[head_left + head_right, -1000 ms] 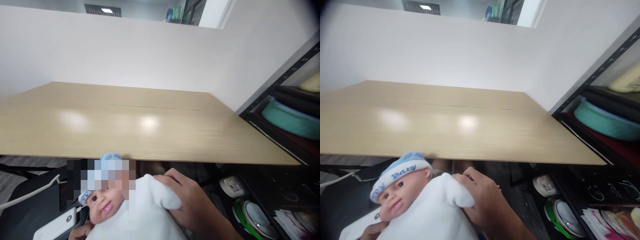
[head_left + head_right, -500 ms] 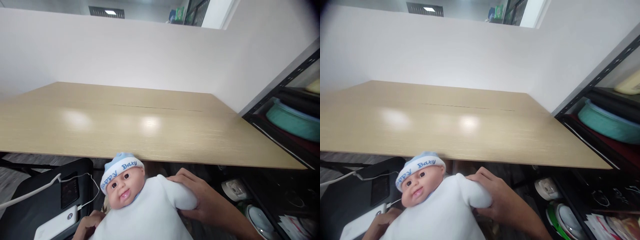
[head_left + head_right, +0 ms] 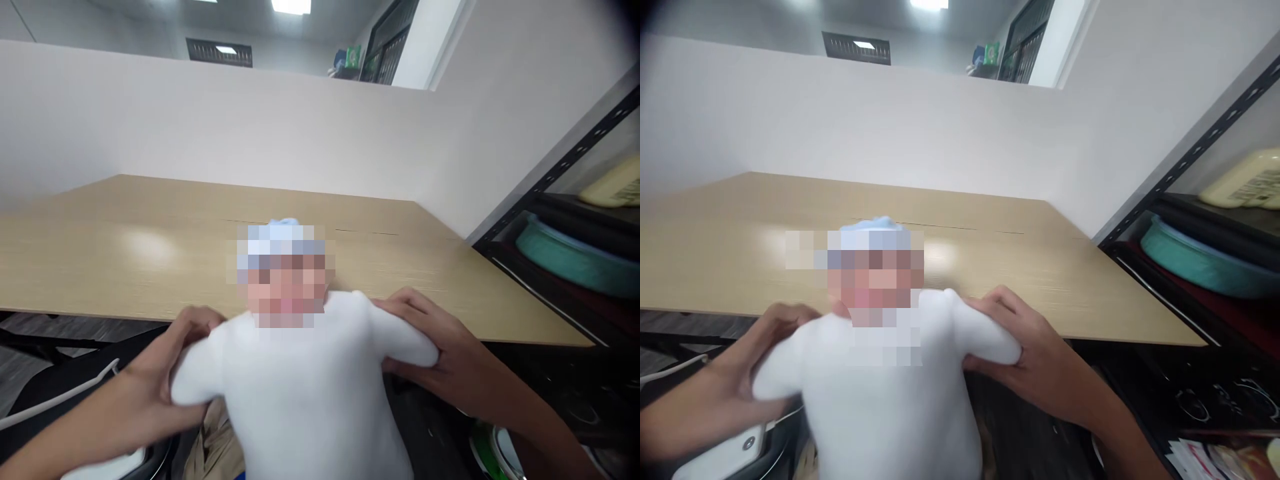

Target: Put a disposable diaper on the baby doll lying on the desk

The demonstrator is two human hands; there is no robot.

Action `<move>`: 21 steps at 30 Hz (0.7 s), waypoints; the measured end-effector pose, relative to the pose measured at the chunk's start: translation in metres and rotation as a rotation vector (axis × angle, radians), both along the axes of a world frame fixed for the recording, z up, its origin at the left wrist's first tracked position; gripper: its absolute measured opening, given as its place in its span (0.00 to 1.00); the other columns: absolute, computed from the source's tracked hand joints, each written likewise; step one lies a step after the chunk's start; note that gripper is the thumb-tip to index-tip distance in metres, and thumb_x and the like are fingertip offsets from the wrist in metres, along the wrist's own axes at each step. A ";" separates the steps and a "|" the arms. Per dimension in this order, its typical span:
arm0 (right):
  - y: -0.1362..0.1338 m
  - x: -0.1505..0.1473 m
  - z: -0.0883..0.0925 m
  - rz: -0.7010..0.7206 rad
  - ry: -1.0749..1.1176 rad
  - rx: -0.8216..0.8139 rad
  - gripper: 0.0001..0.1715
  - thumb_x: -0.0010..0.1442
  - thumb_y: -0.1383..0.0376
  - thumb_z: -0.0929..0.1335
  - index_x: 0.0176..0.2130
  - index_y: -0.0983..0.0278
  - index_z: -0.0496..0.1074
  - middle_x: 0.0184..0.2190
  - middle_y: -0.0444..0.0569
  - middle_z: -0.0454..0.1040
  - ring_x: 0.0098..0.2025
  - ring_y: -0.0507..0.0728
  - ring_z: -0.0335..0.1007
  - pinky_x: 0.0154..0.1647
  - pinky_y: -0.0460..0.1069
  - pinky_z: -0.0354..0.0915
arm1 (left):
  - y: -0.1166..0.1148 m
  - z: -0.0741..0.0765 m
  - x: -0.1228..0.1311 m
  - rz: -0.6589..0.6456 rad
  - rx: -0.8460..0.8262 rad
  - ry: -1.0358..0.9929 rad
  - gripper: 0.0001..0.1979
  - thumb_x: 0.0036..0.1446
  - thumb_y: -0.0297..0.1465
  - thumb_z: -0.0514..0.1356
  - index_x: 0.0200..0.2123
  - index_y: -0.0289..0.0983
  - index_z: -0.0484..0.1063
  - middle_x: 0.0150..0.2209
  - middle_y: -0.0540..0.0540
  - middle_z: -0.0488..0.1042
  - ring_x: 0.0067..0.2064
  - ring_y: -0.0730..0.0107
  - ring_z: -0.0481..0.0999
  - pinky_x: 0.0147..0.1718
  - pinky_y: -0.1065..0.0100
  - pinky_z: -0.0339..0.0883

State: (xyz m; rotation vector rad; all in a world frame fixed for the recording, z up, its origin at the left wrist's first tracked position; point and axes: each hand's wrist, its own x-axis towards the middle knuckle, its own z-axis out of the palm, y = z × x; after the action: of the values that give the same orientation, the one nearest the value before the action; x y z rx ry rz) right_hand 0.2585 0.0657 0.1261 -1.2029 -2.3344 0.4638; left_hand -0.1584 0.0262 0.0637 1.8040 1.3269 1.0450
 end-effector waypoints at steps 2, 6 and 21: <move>0.010 -0.007 -0.004 -0.093 -0.034 0.071 0.31 0.73 0.46 0.73 0.70 0.46 0.72 0.52 0.50 0.75 0.49 0.61 0.79 0.50 0.54 0.79 | 0.032 0.012 -0.011 -0.141 -0.124 0.090 0.30 0.57 0.30 0.60 0.63 0.34 0.64 0.48 0.53 0.78 0.44 0.73 0.82 0.42 0.74 0.71; 0.045 -0.013 -0.026 -0.214 -0.108 0.090 0.30 0.73 0.44 0.72 0.67 0.50 0.75 0.52 0.51 0.75 0.45 0.61 0.80 0.43 0.54 0.78 | 0.108 0.012 -0.018 -0.222 -0.139 0.176 0.32 0.52 0.29 0.68 0.60 0.44 0.64 0.49 0.49 0.80 0.42 0.64 0.81 0.38 0.71 0.72; 0.155 -0.001 -0.122 -0.348 -0.024 0.063 0.27 0.75 0.42 0.68 0.64 0.50 0.76 0.57 0.50 0.80 0.57 0.67 0.79 0.55 0.62 0.76 | 0.220 -0.051 0.001 -0.070 0.063 0.569 0.21 0.67 0.48 0.63 0.57 0.43 0.73 0.49 0.42 0.82 0.47 0.49 0.81 0.44 0.57 0.71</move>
State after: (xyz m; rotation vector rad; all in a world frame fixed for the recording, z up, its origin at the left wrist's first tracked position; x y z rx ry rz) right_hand 0.2574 0.2212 0.0044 -1.5498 -2.0809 0.2536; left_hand -0.1570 0.2458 0.0127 2.2802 1.5439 0.5519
